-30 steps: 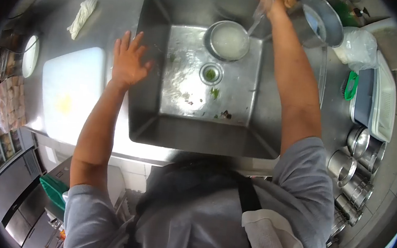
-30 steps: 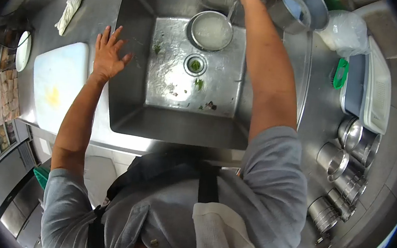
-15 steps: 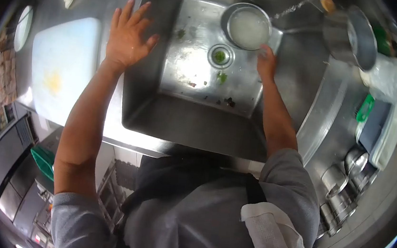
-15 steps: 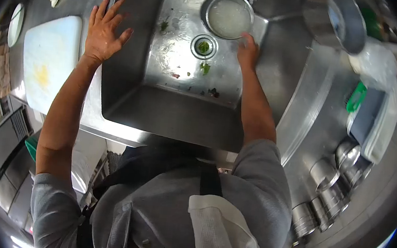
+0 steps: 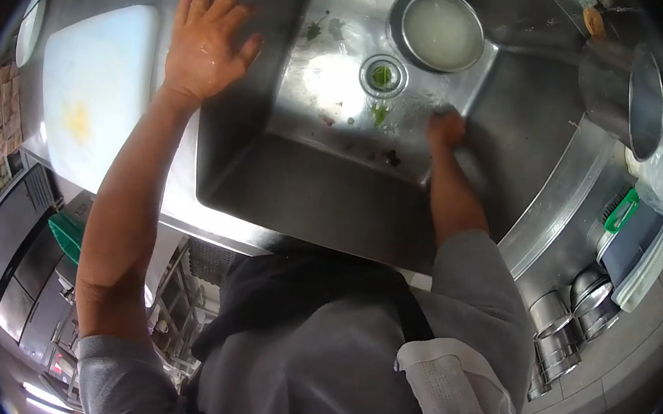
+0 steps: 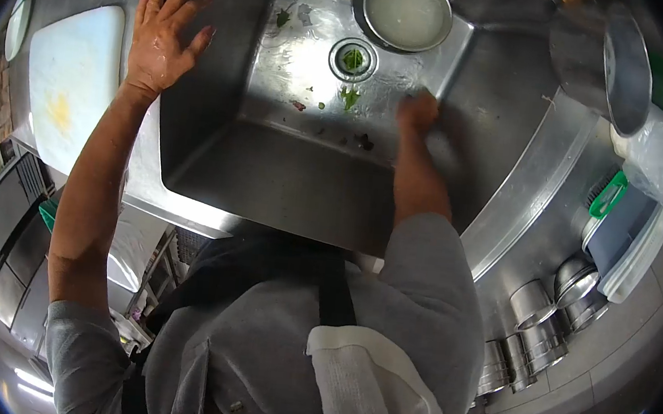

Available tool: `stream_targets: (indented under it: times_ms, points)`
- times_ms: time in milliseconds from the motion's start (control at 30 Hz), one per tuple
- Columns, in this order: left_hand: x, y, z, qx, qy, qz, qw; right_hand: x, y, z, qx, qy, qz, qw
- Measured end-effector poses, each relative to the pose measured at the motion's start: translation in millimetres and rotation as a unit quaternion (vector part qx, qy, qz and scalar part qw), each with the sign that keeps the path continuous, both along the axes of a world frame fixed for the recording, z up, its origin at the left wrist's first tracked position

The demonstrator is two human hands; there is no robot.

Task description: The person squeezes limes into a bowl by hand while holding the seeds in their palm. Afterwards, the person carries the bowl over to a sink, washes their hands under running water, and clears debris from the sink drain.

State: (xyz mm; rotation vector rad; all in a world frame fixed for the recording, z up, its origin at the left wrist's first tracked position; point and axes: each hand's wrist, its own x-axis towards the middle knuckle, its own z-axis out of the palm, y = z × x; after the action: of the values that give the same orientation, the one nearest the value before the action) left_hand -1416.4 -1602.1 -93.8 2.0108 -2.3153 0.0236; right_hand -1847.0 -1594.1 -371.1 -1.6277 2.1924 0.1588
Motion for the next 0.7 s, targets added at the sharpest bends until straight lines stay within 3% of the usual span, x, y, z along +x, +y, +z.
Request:
stream_targets:
  times_ms: [67,133,200,233,300,333,400,467,500,567,600,633,667,700]
  points:
    - [2,0,0,-0.006,0.011,-0.002,1.0,-7,7,-20,0.051,-0.002,-0.164,0.985]
    - [-4,0,5,0.007,0.025,0.009,1.0,-19,44,-127,0.132,0.127,0.123,0.975]
    - [-13,-6,23,0.042,0.039,0.019,0.998,39,44,-123,0.113,0.153,0.287,0.939]
    - [-11,-7,23,0.038,0.035,0.021,0.998,71,27,-116,0.114,-0.03,0.176,0.977]
    - [-10,-4,19,0.038,0.032,0.022,0.999,109,-8,-90,0.049,-0.226,0.02,0.973]
    - [-12,-3,19,0.041,0.032,0.022,0.998,117,-20,-74,-0.018,-0.239,-0.018,0.971]
    - [-10,-3,20,0.043,0.026,0.02,0.999,92,-26,-53,0.011,-0.231,-0.067,0.971]
    - [-6,-3,18,0.034,0.028,0.013,0.999,23,11,-71,0.163,-0.063,0.074,0.982]
    - [-4,-3,16,0.028,0.028,0.011,0.999,-9,29,-79,0.226,0.01,0.157,0.961]
    - [7,3,2,-0.015,0.075,0.012,0.997,-40,97,-76,0.29,0.031,0.042,0.956]
    - [8,1,-3,-0.008,0.081,0.001,0.997,-45,119,-76,0.289,-0.065,-0.023,0.955]
    - [8,3,-7,-0.046,0.08,-0.003,0.996,-33,129,-71,0.272,-0.252,-0.169,0.913]
    - [7,1,-3,-0.029,0.068,0.003,0.997,-4,122,-52,0.256,-0.419,-0.325,0.808]
    - [7,0,4,-0.01,0.082,0.01,0.996,30,109,-24,0.238,-0.499,-0.542,0.633]
